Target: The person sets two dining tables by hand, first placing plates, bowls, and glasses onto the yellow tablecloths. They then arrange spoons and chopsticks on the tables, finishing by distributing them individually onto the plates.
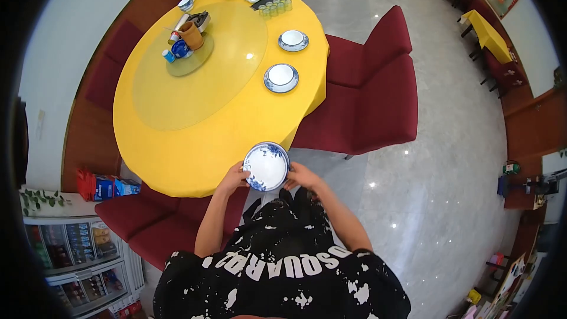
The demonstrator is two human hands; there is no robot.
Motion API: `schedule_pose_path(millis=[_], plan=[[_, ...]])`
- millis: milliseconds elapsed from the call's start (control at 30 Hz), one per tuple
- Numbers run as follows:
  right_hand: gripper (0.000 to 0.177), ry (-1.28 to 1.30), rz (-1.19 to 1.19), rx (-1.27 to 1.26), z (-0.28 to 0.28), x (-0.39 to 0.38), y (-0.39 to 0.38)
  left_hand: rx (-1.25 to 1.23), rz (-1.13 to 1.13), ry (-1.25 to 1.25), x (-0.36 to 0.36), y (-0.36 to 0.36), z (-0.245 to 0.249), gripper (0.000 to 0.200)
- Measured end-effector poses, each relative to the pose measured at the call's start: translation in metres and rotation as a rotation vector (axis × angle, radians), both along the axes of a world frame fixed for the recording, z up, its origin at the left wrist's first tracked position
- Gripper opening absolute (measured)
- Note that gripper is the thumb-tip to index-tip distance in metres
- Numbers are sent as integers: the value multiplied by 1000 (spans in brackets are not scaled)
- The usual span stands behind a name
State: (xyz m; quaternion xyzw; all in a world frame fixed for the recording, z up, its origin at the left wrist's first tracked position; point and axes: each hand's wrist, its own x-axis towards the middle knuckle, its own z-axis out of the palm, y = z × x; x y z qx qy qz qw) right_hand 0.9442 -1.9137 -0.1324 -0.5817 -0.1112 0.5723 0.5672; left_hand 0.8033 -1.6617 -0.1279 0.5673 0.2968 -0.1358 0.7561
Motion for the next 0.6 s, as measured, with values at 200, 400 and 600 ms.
schedule_pose_path(millis=[200, 400, 600], plan=[[44, -101, 414, -200, -34, 167, 70, 119, 247, 103, 92, 27, -47, 50], [95, -1337, 30, -332, -31, 312, 153, 104, 595, 225, 142, 24, -76, 46], [116, -1368, 619, -372, -28, 389, 221, 30, 776, 339, 168, 1, -69, 48]])
